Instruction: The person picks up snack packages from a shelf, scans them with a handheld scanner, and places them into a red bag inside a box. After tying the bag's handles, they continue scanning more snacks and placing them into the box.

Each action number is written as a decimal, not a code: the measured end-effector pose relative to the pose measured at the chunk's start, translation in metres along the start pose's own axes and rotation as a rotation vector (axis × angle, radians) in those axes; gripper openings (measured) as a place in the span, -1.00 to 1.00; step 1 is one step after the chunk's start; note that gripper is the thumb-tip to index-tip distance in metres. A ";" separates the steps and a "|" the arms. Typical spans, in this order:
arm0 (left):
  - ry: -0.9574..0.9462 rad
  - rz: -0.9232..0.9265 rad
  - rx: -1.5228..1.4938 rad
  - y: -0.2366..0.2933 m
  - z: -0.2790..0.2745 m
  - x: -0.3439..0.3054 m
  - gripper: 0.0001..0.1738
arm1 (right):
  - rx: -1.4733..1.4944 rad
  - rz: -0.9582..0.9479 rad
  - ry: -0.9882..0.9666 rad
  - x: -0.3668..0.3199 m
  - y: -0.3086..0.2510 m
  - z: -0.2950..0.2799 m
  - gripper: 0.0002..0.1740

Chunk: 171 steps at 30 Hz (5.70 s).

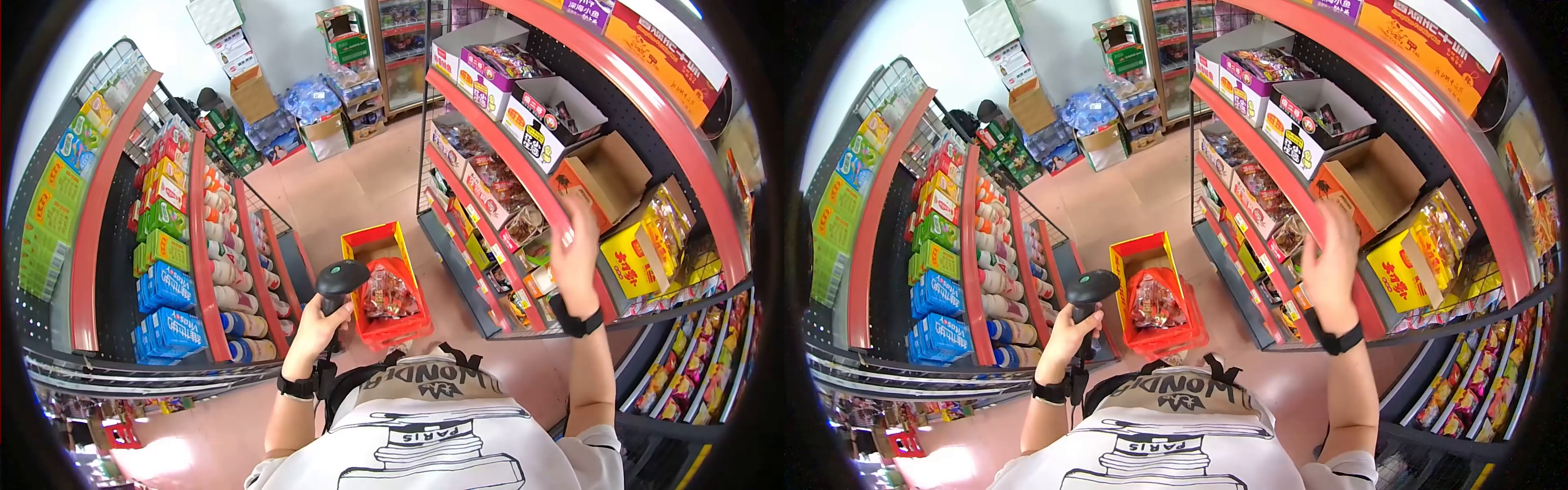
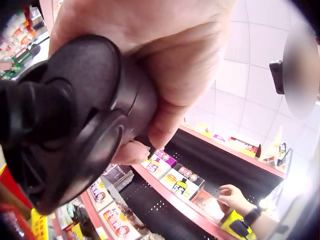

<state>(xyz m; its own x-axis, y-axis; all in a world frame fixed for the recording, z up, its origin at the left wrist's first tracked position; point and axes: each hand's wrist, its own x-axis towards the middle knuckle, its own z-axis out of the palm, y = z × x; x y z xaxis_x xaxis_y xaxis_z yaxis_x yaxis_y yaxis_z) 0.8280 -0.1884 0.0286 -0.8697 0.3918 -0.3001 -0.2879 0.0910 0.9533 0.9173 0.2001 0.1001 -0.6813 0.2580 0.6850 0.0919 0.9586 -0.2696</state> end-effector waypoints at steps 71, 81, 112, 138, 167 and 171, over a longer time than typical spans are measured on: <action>-0.202 -0.575 -0.054 0.003 -0.065 -0.058 -0.43 | 0.819 -0.247 -1.473 -0.063 -0.197 0.223 -0.87; -0.220 -0.439 0.055 -0.020 -0.057 -0.040 -0.36 | 0.858 -0.044 -1.436 -0.063 -0.208 0.222 -0.89; -0.304 -0.515 1.027 -0.006 -0.075 -0.011 -0.24 | 0.911 -0.002 -1.311 -0.063 -0.221 0.226 -0.88; -0.166 -0.602 0.204 -0.063 -0.121 0.009 -0.53 | 0.675 0.330 -1.318 -0.065 -0.111 0.278 -0.84; 0.013 -0.778 -0.020 -0.306 -0.073 0.060 -0.20 | 1.071 1.054 -1.463 -0.183 -0.094 0.463 -0.75; 0.017 -0.747 -0.195 -0.318 -0.055 0.068 -0.08 | 1.173 1.598 -1.323 -0.174 -0.119 0.480 -0.70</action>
<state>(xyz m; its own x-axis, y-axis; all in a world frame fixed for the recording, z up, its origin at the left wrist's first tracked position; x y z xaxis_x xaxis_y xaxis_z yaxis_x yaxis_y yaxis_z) 0.8385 -0.2410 -0.2965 -0.4220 0.2760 -0.8635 -0.8652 0.1620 0.4746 0.6763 -0.0170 -0.3116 -0.4824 -0.2040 -0.8519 0.8382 -0.3898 -0.3813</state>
